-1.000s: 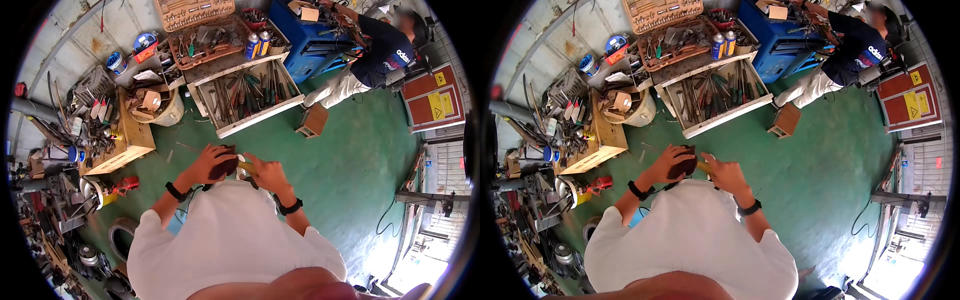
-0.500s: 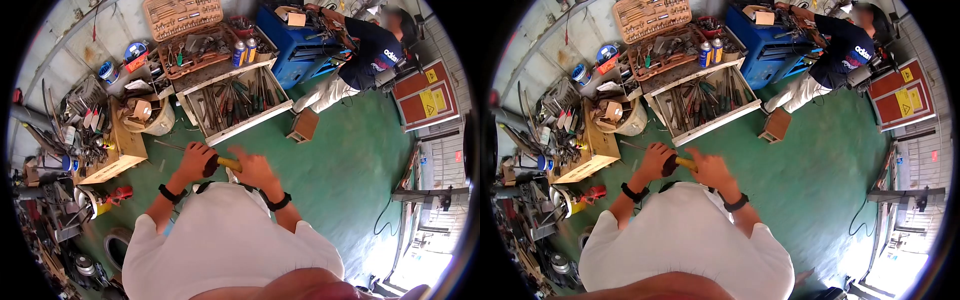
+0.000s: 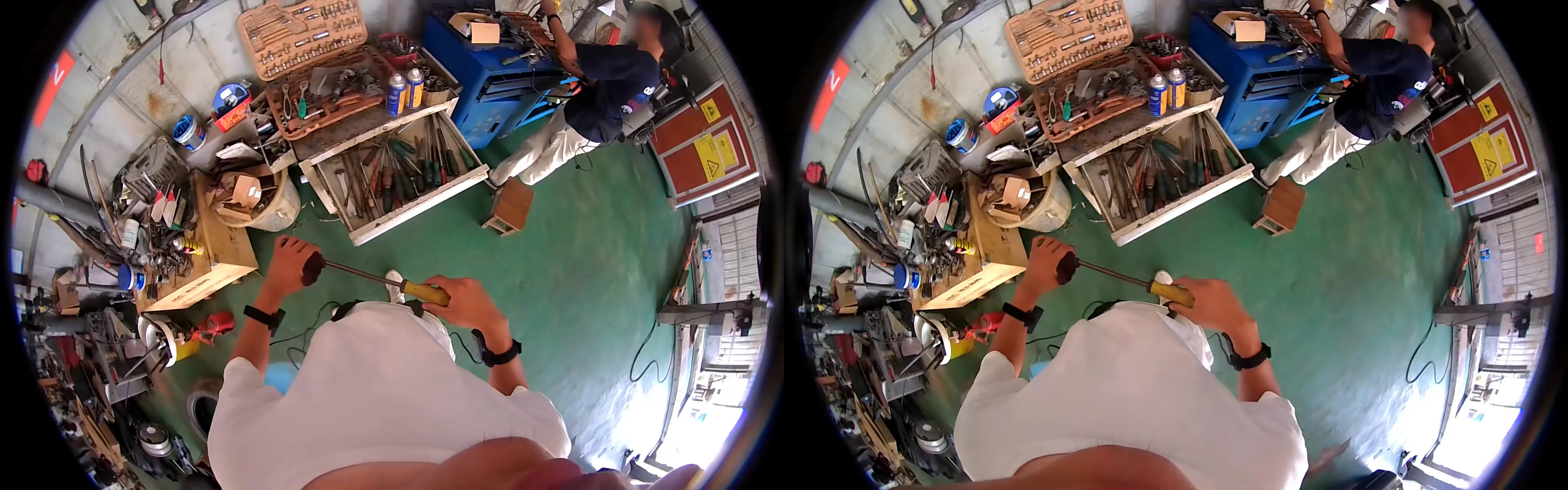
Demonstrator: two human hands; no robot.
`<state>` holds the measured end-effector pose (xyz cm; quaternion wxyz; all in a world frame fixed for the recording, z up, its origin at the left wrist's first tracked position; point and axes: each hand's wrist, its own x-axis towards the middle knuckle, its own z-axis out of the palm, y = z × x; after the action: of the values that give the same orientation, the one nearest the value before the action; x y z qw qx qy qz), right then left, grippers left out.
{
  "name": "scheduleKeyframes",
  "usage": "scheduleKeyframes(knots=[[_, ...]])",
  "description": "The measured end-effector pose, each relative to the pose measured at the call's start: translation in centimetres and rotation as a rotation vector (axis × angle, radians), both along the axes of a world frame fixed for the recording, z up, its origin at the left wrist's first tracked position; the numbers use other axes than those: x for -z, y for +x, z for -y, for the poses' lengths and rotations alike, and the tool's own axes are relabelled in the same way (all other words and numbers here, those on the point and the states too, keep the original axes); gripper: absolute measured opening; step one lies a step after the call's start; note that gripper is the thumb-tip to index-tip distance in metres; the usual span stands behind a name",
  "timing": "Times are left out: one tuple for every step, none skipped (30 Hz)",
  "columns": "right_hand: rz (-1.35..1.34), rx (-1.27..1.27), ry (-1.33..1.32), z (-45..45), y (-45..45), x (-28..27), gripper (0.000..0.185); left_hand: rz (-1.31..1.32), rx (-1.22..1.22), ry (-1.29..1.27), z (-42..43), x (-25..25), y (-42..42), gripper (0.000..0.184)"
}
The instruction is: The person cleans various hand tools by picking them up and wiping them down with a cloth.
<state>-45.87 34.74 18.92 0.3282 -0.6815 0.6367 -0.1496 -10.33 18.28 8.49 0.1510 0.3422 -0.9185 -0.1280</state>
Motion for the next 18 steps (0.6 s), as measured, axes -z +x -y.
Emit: scheduleKeyframes(knots=[[0.007, 0.019, -0.044, -0.3, -0.3, -0.1, 0.037, 0.017, -0.013, 0.003, 0.2, 0.0, -0.1, 0.044], [0.013, 0.035, -0.093, -0.4, -0.6, -0.2, 0.038, 0.01, -0.011, -0.001, 0.5, -0.1, -0.2, 0.044], [0.008, 0.034, -0.098, -0.5, -0.7, -0.2, 0.038, -0.008, -0.034, -0.016, 0.8, -0.3, -0.3, 0.044], [0.018, 0.068, -0.095, -0.8, -0.4, -0.1, 0.038, -0.022, -0.058, -0.026, 0.8, -0.6, -0.3, 0.043], [0.029, 0.103, -0.092, -1.1, -0.3, -0.1, 0.038, -0.024, -0.058, -0.024, 0.8, -0.9, -0.2, 0.043], [0.027, 0.105, -0.091, -1.2, -0.4, -0.1, 0.038, -0.022, -0.066, -0.014, 0.9, -1.4, -0.3, 0.043], [0.027, 0.106, -0.091, -1.4, -0.6, -0.2, 0.038, -0.02, -0.072, -0.002, 1.0, -1.7, -0.4, 0.043], [0.029, 0.109, -0.093, -1.7, -0.7, -0.2, 0.038, -0.022, -0.066, -0.001, 1.3, -1.8, -0.3, 0.043], [0.027, 0.113, -0.094, -2.0, -1.1, 0.0, 0.038, -0.042, -0.092, -0.04, 1.6, -1.8, 0.0, 0.04], [0.056, 0.132, -0.111, -2.5, -1.7, 0.2, 0.038, -0.062, -0.121, -0.078, 2.0, -1.8, 0.8, 0.037], [0.088, 0.148, -0.128, -2.9, -2.5, 0.3, 0.038, -0.088, -0.193, -0.045, 3.5, 0.4, 3.2, 0.036], [0.089, 0.143, -0.132, -3.5, -3.9, 0.0, 0.038, -0.115, -0.266, -0.015, 5.0, 2.6, 5.6, 0.035], [0.092, 0.238, -0.108, -4.4, -5.9, -0.5, 0.037, -0.201, -0.463, -0.084, 5.0, 1.1, 6.9, 0.021], [0.097, 0.34, -0.085, -5.0, -7.4, -0.7, 0.037, -0.336, -0.641, 0.071, 5.3, 2.5, 9.8, 0.022], [0.104, 0.351, -0.091, -5.4, -8.3, -0.5, 0.037, -0.501, -0.726, 0.345, 5.4, 2.0, 11.9, 0.026], [-0.001, 0.473, -0.069, -5.8, -9.0, -0.1, 0.036, -0.538, -0.662, 0.182, 5.8, 2.5, 14.0, 0.026], [-0.109, 0.59, -0.041, -6.3, -9.3, 0.3, 0.035, -0.575, -0.599, 0.025, 6.0, 3.1, 15.2, 0.027], [-0.108, 0.594, -0.034, -6.4, -9.2, 1.2, 0.035, -0.569, -0.597, 0.031, 5.8, 3.0, 14.8, 0.027]])
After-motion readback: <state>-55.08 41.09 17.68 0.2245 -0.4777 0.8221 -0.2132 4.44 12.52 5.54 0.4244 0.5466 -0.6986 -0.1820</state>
